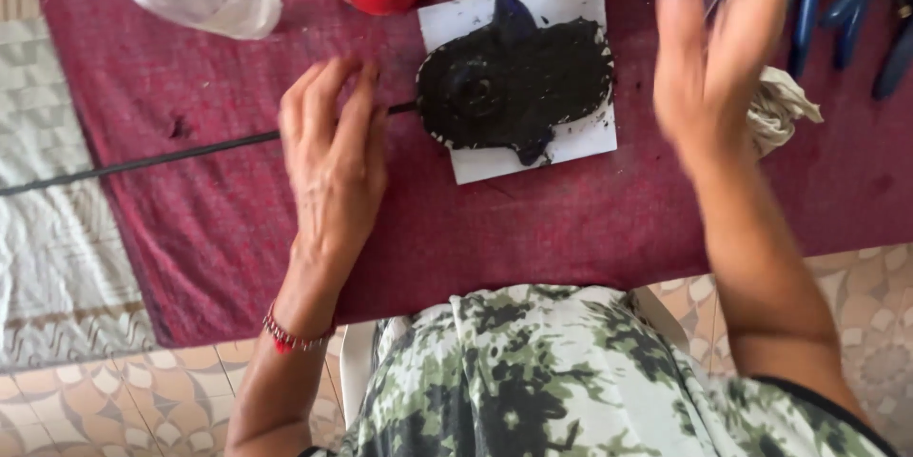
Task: Leveling and smoothing black grout on a small decorative object using fingers
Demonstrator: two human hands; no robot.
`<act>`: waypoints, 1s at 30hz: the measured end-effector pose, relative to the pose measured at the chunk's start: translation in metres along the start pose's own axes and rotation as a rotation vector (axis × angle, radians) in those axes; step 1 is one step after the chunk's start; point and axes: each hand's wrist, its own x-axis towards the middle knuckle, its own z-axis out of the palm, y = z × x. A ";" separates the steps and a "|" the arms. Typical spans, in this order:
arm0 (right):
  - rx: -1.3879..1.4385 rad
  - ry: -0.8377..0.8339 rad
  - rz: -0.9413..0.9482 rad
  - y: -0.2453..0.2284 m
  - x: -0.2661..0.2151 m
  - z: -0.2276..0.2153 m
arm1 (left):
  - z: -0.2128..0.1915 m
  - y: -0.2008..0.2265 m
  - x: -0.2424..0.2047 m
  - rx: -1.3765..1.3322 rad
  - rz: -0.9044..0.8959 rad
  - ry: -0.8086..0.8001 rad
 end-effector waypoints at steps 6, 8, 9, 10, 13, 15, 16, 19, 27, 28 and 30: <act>-0.083 -0.106 -0.099 -0.021 -0.067 0.012 | 0.003 -0.011 -0.012 0.059 -0.052 -0.075; -0.226 -0.323 0.071 -0.030 -0.086 0.009 | 0.003 -0.010 -0.010 -0.001 -0.034 -0.067; -0.215 -0.333 0.078 -0.032 -0.090 0.012 | 0.001 -0.010 -0.014 0.001 -0.047 -0.078; -0.304 -0.350 0.080 -0.031 -0.091 0.015 | 0.003 -0.011 -0.014 0.001 -0.048 -0.072; -0.388 -0.367 0.056 -0.035 -0.090 0.018 | 0.007 -0.011 -0.011 -0.027 -0.047 -0.056; -0.374 -0.370 0.032 -0.040 -0.090 0.020 | 0.005 -0.010 -0.012 -0.046 -0.051 -0.051; -0.373 -0.399 -0.037 -0.042 -0.090 0.019 | 0.006 -0.010 -0.012 -0.038 -0.053 -0.048; -0.412 -0.418 -0.106 -0.039 -0.092 0.018 | 0.006 -0.012 -0.013 -0.024 -0.055 -0.049; -0.563 -0.307 0.043 -0.023 -0.088 0.007 | 0.006 -0.013 -0.013 -0.025 -0.047 -0.050; -0.535 -0.297 0.035 -0.025 -0.089 0.007 | 0.006 -0.013 -0.013 -0.031 -0.048 -0.051; -0.507 -0.288 0.027 -0.030 -0.090 0.013 | 0.006 -0.012 -0.013 -0.037 -0.050 -0.052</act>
